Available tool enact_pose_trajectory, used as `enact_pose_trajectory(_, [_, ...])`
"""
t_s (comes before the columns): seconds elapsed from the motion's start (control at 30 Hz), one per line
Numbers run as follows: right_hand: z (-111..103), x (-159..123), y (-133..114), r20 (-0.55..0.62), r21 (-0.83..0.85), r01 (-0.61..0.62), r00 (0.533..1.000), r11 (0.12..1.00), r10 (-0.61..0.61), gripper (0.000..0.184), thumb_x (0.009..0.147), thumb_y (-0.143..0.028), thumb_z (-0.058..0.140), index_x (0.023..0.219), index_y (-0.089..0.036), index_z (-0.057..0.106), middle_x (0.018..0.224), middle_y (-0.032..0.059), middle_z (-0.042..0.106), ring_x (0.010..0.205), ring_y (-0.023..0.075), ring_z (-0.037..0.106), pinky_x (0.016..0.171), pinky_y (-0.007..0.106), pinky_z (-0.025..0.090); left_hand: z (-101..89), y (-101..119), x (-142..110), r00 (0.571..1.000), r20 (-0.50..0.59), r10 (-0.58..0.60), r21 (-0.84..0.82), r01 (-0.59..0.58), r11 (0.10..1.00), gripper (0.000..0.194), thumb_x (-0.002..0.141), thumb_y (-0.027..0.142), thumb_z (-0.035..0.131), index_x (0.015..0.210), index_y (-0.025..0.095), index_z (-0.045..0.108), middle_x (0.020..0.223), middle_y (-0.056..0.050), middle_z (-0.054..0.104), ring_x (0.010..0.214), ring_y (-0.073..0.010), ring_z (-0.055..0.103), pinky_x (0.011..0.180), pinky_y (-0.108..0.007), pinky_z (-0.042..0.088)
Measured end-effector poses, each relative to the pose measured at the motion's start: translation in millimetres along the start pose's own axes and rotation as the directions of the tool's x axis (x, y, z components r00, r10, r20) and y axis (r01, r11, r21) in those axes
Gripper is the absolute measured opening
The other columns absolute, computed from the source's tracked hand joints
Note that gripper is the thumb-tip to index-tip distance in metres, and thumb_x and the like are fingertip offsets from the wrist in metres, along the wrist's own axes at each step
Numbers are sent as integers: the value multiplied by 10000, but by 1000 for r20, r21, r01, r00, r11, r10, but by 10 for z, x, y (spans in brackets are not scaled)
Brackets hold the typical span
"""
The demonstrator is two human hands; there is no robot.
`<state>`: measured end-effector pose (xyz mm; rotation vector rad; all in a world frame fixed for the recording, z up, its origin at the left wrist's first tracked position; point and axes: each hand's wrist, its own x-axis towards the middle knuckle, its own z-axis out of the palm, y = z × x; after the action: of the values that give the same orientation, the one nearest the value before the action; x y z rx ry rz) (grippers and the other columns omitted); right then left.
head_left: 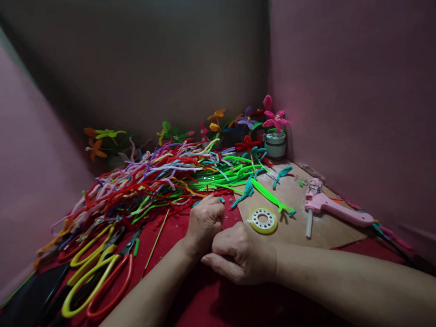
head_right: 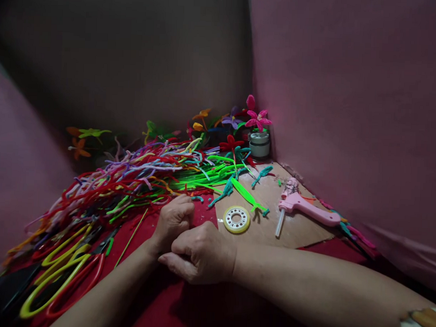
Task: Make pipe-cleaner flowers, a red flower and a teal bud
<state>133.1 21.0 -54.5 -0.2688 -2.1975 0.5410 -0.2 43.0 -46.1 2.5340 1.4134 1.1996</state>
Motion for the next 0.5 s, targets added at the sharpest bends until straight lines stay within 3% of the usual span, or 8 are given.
enact_pose_trajectory(0.17, [-12,8,5,-22,-10,6,1000,1000,-6,377,843,-280,482,489,-189,388,447,-25,443,432,79,370,434,224,264,65,-46,-20,999,-15,-35,11,35,999,212,565,13,368,473,203,347,516,3,399,565,-144,394,538,-252,316])
enact_pose_trajectory(0.27, [-14,11,12,-46,-15,24,999,1000,-24,372,841,-268,487,491,-187,392,442,-29,437,430,77,365,432,225,262,135,-115,-28,991,-3,-133,40,133,990,251,612,0,369,685,194,511,689,-21,546,689,-158,489,635,-265,397])
enact_pose_trajectory(0.33, [-10,10,20,-47,-17,37,998,999,-38,366,840,-261,492,495,-182,398,449,-27,451,432,74,371,434,221,270,177,-172,-31,982,37,-186,63,184,981,288,640,7,393,812,186,538,795,-36,587,759,-167,522,701,-285,427])
enact_pose_trajectory(0.5, [1,6,32,-30,-33,36,999,999,-37,372,842,-276,487,494,-178,401,459,-20,474,439,74,390,439,220,280,209,-250,-32,975,95,-201,109,190,976,255,692,19,417,822,182,562,821,-45,600,789,-176,541,728,-300,444])
